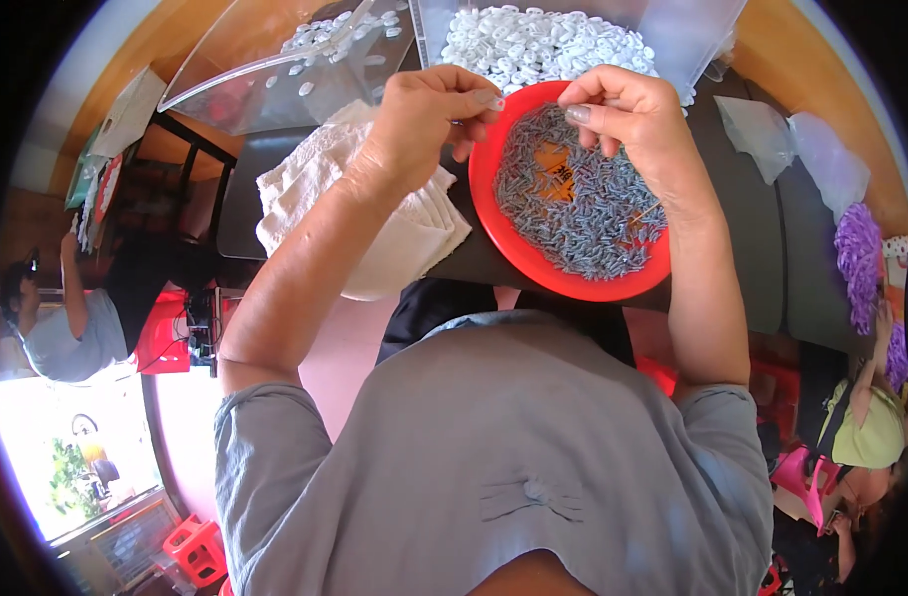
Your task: The recorder is manual assembling small metal hooks onto white plastic rings for curtains.
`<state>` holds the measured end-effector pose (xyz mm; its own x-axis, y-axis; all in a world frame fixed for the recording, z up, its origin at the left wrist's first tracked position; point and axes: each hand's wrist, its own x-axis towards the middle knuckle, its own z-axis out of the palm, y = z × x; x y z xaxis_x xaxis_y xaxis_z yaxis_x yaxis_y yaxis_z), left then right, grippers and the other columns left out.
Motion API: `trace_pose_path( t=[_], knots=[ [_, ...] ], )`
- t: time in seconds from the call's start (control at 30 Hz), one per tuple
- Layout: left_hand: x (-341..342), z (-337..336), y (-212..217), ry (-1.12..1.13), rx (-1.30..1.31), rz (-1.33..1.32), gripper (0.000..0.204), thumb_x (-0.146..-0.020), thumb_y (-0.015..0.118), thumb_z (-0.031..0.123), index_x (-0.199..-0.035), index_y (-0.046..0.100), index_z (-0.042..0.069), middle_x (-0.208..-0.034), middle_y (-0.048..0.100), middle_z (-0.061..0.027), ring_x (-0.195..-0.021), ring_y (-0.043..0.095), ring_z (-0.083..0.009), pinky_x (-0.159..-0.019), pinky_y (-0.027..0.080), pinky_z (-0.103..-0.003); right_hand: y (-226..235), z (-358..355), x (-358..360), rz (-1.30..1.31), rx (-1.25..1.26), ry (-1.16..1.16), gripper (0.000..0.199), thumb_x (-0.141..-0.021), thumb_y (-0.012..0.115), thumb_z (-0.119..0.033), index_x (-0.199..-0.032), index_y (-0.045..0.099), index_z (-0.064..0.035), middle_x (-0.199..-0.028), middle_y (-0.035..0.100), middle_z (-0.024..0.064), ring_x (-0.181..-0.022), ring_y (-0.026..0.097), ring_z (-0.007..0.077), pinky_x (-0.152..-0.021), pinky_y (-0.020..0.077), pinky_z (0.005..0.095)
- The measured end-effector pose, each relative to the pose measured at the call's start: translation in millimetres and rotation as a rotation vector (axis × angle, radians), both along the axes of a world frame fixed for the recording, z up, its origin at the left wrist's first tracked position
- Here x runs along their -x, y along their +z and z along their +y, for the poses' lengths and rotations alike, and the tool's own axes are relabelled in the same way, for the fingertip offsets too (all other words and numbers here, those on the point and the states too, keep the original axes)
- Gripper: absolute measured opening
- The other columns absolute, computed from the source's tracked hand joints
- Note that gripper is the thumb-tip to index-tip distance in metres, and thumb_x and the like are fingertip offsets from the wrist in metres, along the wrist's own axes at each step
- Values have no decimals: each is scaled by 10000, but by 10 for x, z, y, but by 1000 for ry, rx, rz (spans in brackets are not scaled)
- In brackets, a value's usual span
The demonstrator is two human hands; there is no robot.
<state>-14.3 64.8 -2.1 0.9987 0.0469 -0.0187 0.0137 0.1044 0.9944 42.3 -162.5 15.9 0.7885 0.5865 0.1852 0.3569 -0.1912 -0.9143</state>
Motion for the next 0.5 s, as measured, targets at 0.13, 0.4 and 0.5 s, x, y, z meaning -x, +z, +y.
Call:
trace_pose_path(
  t=[0.13, 0.4, 0.5],
  knots=[
    [-13, -215, 34, -38, 162, 51, 126, -890, 612, 50, -926, 632, -68, -780, 652, -114, -601, 602, -154, -479, 465, -262, 74, 13, 43, 69, -157, 9, 103, -847, 618, -38, -921, 655, 23, -782, 643, 52, -641, 583, 93, -523, 388, 195],
    [-116, -505, 140, -81, 263, 16, 122, -879, 611, 22, -948, 615, -78, -806, 645, -127, -632, 611, -158, -465, 480, -260, 87, -3, 29, 73, -320, -61, 97, -847, 635, -45, -923, 668, 6, -760, 644, 34, -634, 578, 83, -528, 387, 194],
    [-151, -592, 148, -69, 233, -69, 108, -856, 625, -6, -944, 614, -68, -805, 644, -111, -616, 603, -137, -438, 471, -243, 65, 10, 25, 68, -350, -122, 85, -839, 640, -44, -909, 672, -10, -765, 649, 21, -628, 575, 74, -523, 393, 191]
  ],
)
